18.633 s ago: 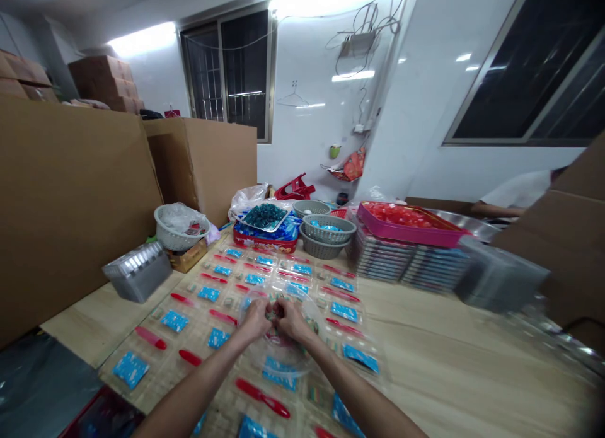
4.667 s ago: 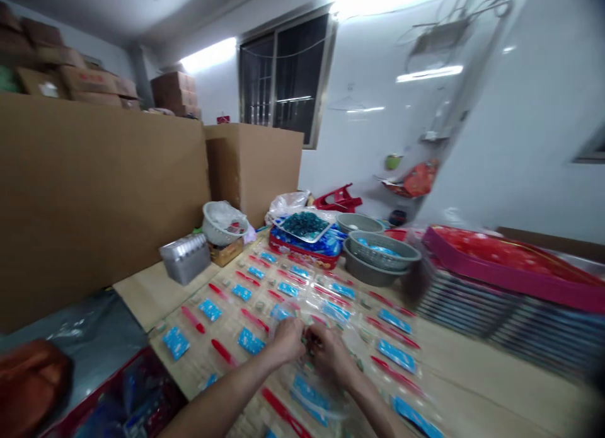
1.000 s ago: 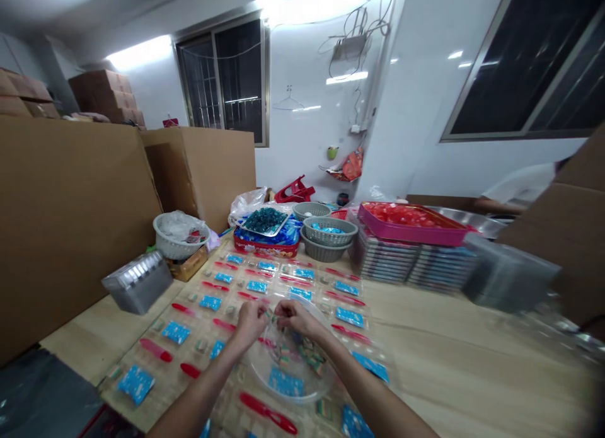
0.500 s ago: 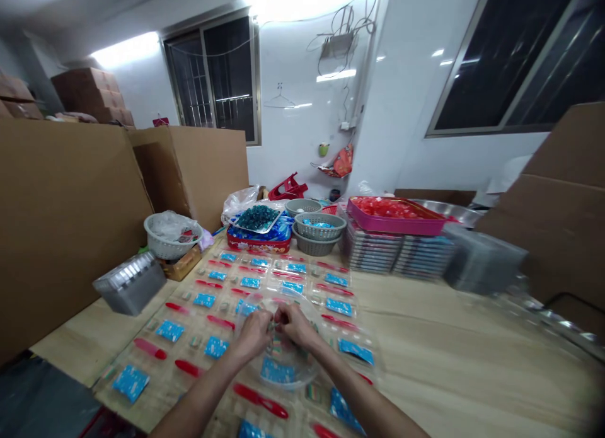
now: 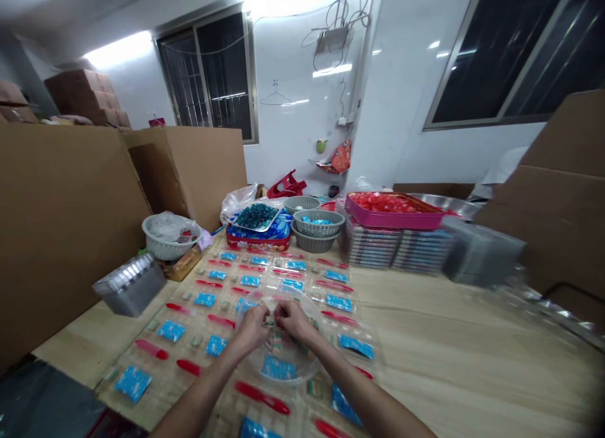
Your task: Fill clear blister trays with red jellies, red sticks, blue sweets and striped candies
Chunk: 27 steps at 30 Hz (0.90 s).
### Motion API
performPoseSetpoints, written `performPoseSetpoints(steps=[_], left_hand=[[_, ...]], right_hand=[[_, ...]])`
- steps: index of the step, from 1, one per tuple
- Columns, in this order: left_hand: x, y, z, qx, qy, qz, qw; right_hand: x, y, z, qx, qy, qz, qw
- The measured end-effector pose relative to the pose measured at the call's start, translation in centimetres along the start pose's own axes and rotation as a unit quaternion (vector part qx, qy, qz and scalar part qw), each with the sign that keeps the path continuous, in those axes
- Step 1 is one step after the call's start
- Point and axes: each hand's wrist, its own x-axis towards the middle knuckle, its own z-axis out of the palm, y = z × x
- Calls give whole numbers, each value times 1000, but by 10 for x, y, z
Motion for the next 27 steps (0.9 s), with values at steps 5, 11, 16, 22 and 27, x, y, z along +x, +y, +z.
performPoseSetpoints(steps=[5,11,16,22,27], left_hand=[[2,-2,2,3,2,-7,1000],[2,-6,6,4,8,-3,1000],[2,-6,7,-1,5,-3,1000],[2,-2,2,-38,11,-10,999],[3,1,-7,-119,26,-4,993]], right_hand=[[0,0,1,1,-11,2,1000],[1,2,3,-28,15,3,1000],[3,4,7,-21,1,0,1000],[-2,-3,0,-24,5,-40,999],[-8,-21,-9,-106,-24,-121,987]])
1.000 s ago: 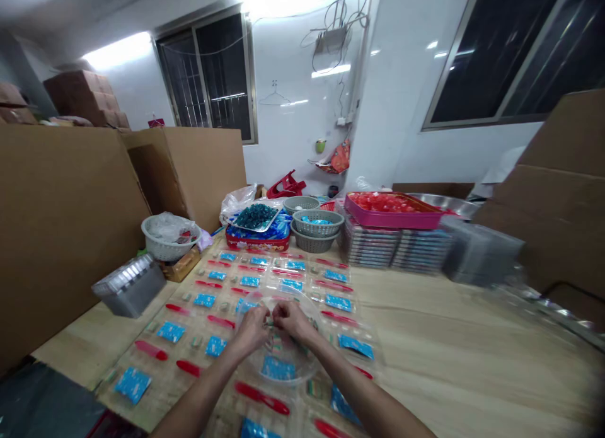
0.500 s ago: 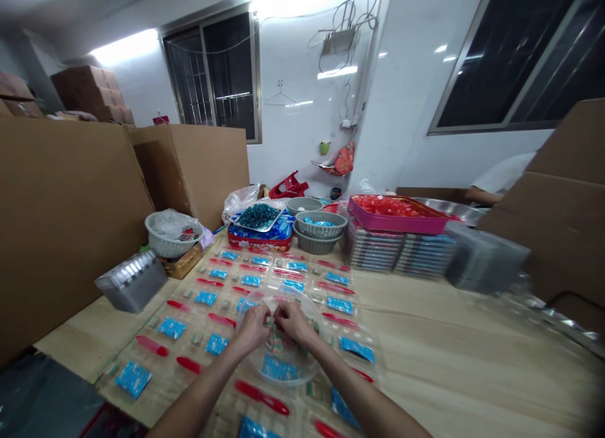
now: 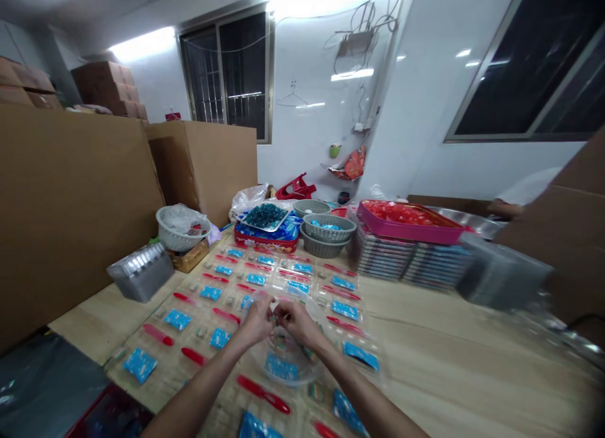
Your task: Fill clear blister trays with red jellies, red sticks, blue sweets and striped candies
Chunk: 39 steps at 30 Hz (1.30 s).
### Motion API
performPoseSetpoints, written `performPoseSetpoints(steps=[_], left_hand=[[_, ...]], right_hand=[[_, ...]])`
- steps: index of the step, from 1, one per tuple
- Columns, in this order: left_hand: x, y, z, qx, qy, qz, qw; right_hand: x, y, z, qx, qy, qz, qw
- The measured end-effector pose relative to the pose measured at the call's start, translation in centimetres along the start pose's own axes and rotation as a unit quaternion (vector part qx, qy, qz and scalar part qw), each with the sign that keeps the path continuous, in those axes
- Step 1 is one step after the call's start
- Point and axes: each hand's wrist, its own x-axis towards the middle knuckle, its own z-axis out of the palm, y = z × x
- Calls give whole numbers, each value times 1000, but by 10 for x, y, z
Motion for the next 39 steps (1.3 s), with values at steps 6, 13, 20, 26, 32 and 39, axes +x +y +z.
performPoseSetpoints(steps=[6,13,20,26,32,39], left_hand=[[-11,2,-10,-124,-20,-25,992],[-67,-1,-59,-334,49,-80,938],[-168,-56,-134,-390,449,-175,785],[-226,-89,-128,-398,500,-230,734],[-238,-99,-100,-411,452,-237,756],[-239,-109,-89,-392,427,-234,781]], right_hand=[[-1,-24,-8,-109,-65,-58,990],[15,-41,-4,50,-136,-2,989],[32,-99,78,279,-175,117,937],[27,-136,182,238,-216,150,935],[18,-150,215,86,-177,69,978],[4,-165,220,-69,-134,-12,988]])
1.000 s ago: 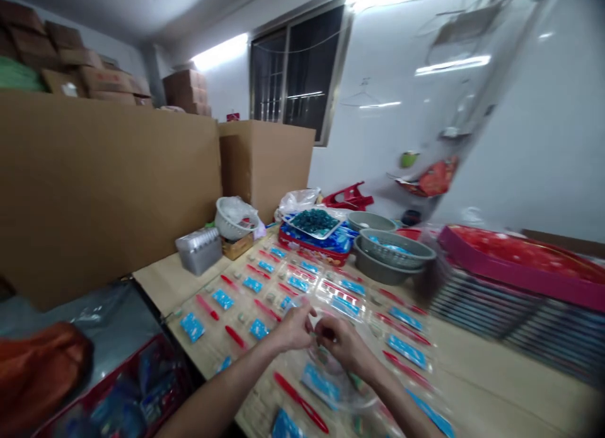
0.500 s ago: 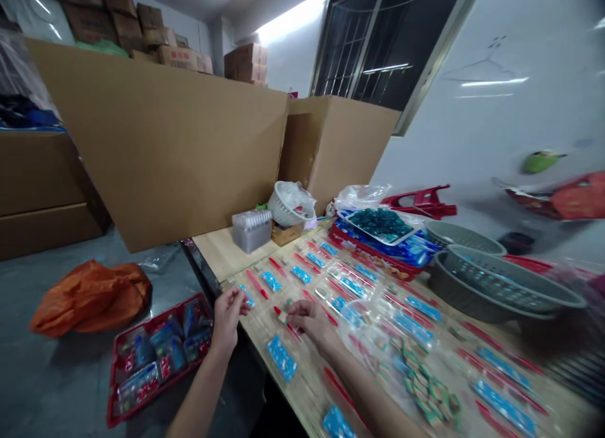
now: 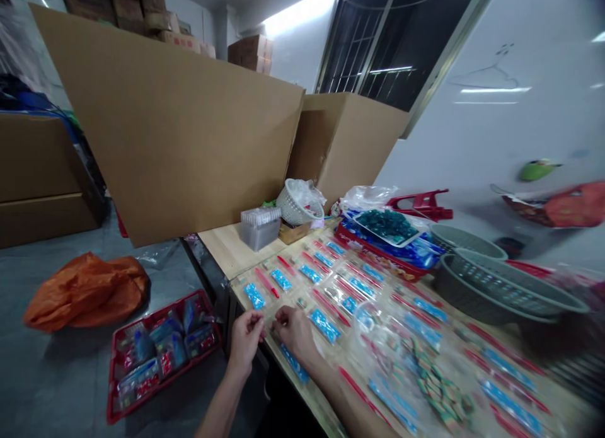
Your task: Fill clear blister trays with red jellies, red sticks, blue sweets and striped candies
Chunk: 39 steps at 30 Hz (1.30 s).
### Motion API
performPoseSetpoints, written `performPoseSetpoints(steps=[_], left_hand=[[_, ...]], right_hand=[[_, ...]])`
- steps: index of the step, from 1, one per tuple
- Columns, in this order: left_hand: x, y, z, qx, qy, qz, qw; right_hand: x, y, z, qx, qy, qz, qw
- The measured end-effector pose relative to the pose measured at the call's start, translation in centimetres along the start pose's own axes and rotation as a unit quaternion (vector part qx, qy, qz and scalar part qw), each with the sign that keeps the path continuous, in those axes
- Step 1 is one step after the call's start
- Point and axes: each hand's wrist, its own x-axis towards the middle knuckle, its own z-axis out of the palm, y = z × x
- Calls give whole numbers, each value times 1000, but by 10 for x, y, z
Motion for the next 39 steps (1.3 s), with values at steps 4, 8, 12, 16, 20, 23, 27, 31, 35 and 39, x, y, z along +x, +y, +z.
performPoseSetpoints(steps=[4,8,12,16,20,23,27,31,35,39], left_hand=[[1,-8,1,22,-18,15,999],[1,-9,4,33,-8,15,999],[-1,-10,4,64,-8,27,998],[-7,-12,2,109,-12,26,994],[-7,-11,4,137,-14,34,990],[-9,-3,17,137,-17,48,989],[-18,20,62,130,-52,76,987],[-25,38,132,173,-172,144,959],[-26,35,203,313,-316,215,869],[-23,13,249,491,-378,248,744]], right_hand=[[-6,-4,2,-116,-16,-41,992],[-8,-5,-1,-188,-47,-94,976],[-9,-3,-3,-188,-38,-84,978],[-18,-3,-7,-165,-47,-77,982],[-27,4,-30,-82,-12,-100,992],[-38,26,-73,0,48,-86,995],[-57,90,-145,15,121,10,993],[-74,156,-182,-33,66,98,992],[-85,185,-177,-80,41,133,987],[-87,191,-167,-108,55,115,986]])
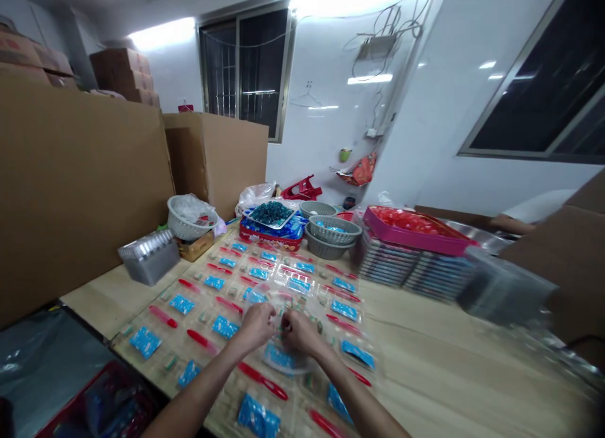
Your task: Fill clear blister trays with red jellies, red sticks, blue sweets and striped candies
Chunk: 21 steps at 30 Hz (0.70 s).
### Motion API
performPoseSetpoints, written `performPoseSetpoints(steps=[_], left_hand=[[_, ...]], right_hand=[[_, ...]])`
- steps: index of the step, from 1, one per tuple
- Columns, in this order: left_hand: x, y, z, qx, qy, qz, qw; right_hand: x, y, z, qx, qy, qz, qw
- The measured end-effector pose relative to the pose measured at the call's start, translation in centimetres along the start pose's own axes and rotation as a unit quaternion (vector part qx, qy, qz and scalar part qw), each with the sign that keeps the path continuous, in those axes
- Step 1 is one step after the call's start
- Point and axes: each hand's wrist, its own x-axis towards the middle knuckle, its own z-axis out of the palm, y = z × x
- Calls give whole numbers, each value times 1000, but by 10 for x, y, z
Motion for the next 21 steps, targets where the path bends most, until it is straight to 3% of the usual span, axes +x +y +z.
performPoseSetpoints(steps=[3,7,16,21], left_hand=[[13,1,16,39,-41,10,998],[19,-1,22,56,-58,6,997],[15,-2,7,44,-52,5,998],[9,-10,3,-53,-48,3,997]], right_hand=[[1,5,-1,22,3,-11,1000],[9,15,-9,62,27,-5,998],[50,7,-3,50,2,45,998],[57,9,1,34,-8,42,999]])
